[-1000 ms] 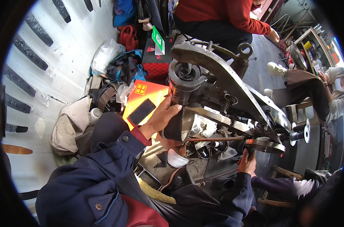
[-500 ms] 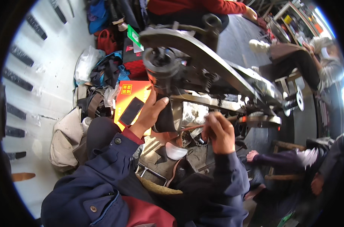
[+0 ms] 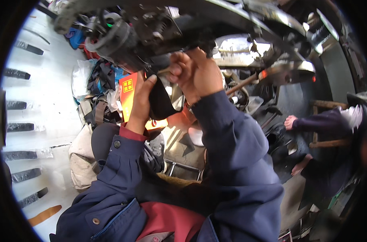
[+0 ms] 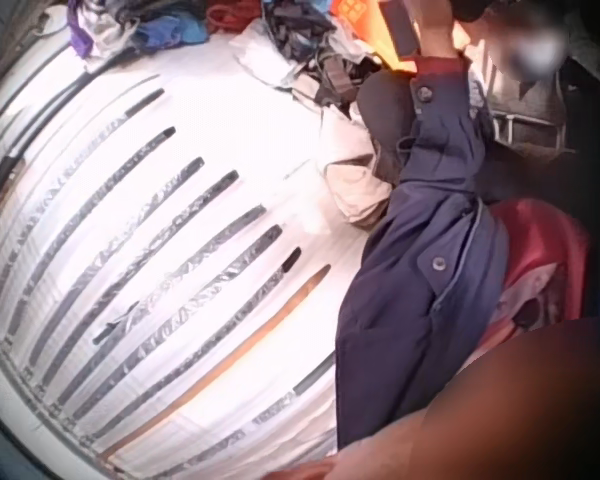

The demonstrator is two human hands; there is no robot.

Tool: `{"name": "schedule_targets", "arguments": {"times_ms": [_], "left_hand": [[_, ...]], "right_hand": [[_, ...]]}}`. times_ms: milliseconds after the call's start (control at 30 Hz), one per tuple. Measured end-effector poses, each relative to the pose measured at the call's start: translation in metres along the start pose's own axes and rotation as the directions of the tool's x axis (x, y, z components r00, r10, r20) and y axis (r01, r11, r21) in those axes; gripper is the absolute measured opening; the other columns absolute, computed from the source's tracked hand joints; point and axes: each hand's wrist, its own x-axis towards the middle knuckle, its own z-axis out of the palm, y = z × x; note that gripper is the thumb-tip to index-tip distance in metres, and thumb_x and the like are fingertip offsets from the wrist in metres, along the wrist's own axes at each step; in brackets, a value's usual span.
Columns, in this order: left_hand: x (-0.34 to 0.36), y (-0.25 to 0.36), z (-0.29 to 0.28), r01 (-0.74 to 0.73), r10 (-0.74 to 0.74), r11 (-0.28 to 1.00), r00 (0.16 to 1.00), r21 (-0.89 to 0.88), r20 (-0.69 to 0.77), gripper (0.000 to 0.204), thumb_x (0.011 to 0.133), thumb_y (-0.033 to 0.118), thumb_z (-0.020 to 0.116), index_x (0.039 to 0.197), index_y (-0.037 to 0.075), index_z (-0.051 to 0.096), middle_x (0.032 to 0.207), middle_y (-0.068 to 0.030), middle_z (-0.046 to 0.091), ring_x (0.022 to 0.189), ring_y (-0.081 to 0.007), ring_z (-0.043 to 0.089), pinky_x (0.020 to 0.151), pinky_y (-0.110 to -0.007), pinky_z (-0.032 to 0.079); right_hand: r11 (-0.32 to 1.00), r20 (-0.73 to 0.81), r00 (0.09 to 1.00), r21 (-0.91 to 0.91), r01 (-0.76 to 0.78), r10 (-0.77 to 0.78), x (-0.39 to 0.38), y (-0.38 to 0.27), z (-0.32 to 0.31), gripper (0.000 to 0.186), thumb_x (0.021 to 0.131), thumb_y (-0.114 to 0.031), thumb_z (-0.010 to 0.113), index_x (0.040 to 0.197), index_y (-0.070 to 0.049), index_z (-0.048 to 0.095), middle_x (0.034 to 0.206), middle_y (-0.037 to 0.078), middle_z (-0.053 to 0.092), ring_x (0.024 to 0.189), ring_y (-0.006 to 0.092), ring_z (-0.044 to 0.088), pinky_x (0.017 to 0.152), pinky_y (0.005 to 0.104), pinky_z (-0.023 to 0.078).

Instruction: The person repairs a black shoe by hand, using a metal file to smooth the sole edge and a sewing machine to stitch the upper. They then use scissors to trim excess material and continue filing the sole edge.

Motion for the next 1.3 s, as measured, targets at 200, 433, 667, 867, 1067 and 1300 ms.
{"name": "schedule_targets", "arguments": {"times_ms": [200,433,667,867,1067,1300], "left_hand": [[0.006,-0.002,-0.004,0.003,-0.002,1.0,0.998,-0.029,0.055,0.063,0.105,0.019,0.053,0.162,0.002,0.033,0.149,-0.011,0.052,0.132,-0.0191,0.051,0.113,-0.031,0.038],[0.006,-0.005,-0.003,-0.004,0.006,1.0,0.999,-0.031,0.039,0.071,0.105,0.019,0.051,0.168,0.002,0.024,0.156,-0.0125,0.048,0.139,-0.0222,0.049,0.118,-0.032,0.034],[0.002,-0.007,0.001,0.022,-0.021,0.998,1.0,-0.058,0.011,0.064,0.106,0.022,0.053,0.162,-0.002,0.031,0.154,-0.0117,0.048,0.139,-0.0205,0.048,0.119,-0.031,0.033],[0.004,-0.01,-0.004,0.049,-0.046,0.991,0.999,-0.126,0.021,0.058,0.105,0.025,0.057,0.156,0.003,0.04,0.138,-0.0063,0.059,0.124,-0.0149,0.057,0.11,-0.029,0.042],[0.005,-0.017,-0.008,-0.019,0.02,1.0,0.999,-0.021,0.03,0.067,0.104,0.022,0.058,0.16,-0.002,0.031,0.156,-0.0129,0.047,0.143,-0.022,0.042,0.121,-0.035,0.03],[0.006,-0.008,-0.004,-0.069,0.074,0.993,0.996,-0.097,0.053,0.072,0.102,0.023,0.058,0.163,0.0,0.029,0.159,-0.0133,0.045,0.148,-0.0241,0.039,0.125,-0.038,0.027]], "right_hand": [[0.994,0.134,0.987,0.045,-0.097,0.09,0.021,-0.001,0.006,0.027,0.106,-0.028,0.045,0.09,-0.011,0.058,0.075,0.0,0.049,0.062,0.0111,0.044,0.057,0.0285,0.034],[0.993,-0.011,0.994,0.025,0.113,-0.112,0.034,0.01,0.005,0.023,0.104,-0.022,0.048,0.091,-0.009,0.06,0.077,0.002,0.053,0.066,0.0137,0.044,0.059,0.0306,0.036],[0.991,-0.07,0.991,-0.07,0.111,-0.116,0.03,0.002,0.003,0.02,0.108,-0.013,0.04,0.106,0.0,0.054,0.086,0.013,0.059,0.069,0.0244,0.056,0.064,0.042,0.048],[0.506,0.012,0.984,-0.859,-0.079,0.175,-0.044,-0.087,-0.041,0.053,0.112,-0.044,0.052,0.085,-0.001,0.065,0.063,0.002,0.056,0.052,0.0134,0.052,0.053,0.029,0.047],[-0.03,-0.414,0.783,-0.876,-0.481,-0.465,-0.113,-0.159,-0.145,0.045,0.096,-0.043,0.078,0.09,0.0,0.067,0.068,0.005,0.06,0.054,0.0116,0.055,0.048,0.0319,0.043],[0.099,-0.335,0.772,-0.936,-0.337,-0.541,-0.097,-0.146,-0.195,0.042,0.095,-0.042,0.077,0.113,-0.006,0.066,0.074,0.005,0.066,0.055,0.0131,0.059,0.047,0.032,0.045]]}}
